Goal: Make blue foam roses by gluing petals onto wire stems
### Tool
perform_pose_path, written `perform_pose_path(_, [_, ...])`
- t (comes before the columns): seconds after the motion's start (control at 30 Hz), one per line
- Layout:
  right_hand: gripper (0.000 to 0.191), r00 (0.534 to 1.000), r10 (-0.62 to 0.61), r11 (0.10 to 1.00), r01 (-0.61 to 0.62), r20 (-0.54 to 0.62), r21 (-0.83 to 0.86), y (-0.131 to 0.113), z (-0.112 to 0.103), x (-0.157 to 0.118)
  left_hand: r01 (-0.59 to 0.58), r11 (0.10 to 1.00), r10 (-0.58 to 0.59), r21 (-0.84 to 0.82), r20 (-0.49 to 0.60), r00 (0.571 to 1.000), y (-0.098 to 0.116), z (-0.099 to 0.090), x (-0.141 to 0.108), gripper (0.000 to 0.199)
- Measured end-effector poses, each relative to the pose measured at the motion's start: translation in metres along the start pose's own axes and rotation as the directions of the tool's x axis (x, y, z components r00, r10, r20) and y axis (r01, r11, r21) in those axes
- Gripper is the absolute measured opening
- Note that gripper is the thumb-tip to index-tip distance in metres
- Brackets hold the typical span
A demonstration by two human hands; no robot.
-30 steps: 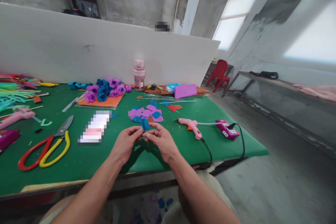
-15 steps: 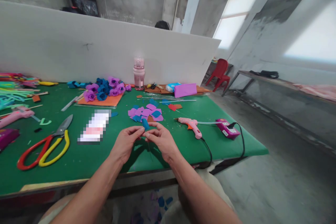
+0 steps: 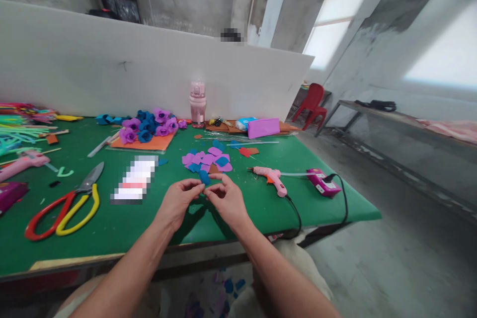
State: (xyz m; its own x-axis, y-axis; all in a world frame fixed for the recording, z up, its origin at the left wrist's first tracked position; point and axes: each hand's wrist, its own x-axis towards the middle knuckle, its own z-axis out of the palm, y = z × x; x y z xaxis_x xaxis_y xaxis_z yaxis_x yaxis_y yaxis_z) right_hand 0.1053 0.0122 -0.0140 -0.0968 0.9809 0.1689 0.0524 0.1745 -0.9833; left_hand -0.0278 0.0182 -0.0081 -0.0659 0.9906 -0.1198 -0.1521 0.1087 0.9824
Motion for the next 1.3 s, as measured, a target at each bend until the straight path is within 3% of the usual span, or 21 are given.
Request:
perform_pose_path(0.23, [0.033,0.998,-0.052,0.997,0.05,-0.04,-0.061,-0.002,0.006,-0.004,-0.044,0.999,0.044,0.004,0.006,0.999,-0.001,0.001,-0.001,0.02])
perform_pose_path(0.4, [0.033,0.998,0.067,0.989,-0.065,-0.013,0.131,0.0,0.01,-0.003,-0.045,0.999,0.045,-0.013,-0.017,0.999,-0.003,0.003,-0.001,0.019])
perform_pose_path(0.53, [0.037,0.981,0.194,0.927,-0.189,0.018,0.323,0.0,0.01,-0.001,-0.034,0.999,0.034,-0.002,-0.01,0.999,-0.003,-0.001,0.0,0.027])
perform_pose_path(0.83, [0.042,0.955,0.272,0.81,-0.292,0.115,0.508,-0.009,0.008,-0.003,0.087,0.988,-0.072,-0.125,0.124,0.99,0.008,-0.005,-0.003,0.029])
perform_pose_path(1.3, [0.044,0.925,0.262,0.645,-0.38,0.276,0.663,-0.005,0.01,-0.005,0.177,0.946,-0.127,-0.27,0.192,0.973,0.01,-0.002,-0.005,0.022])
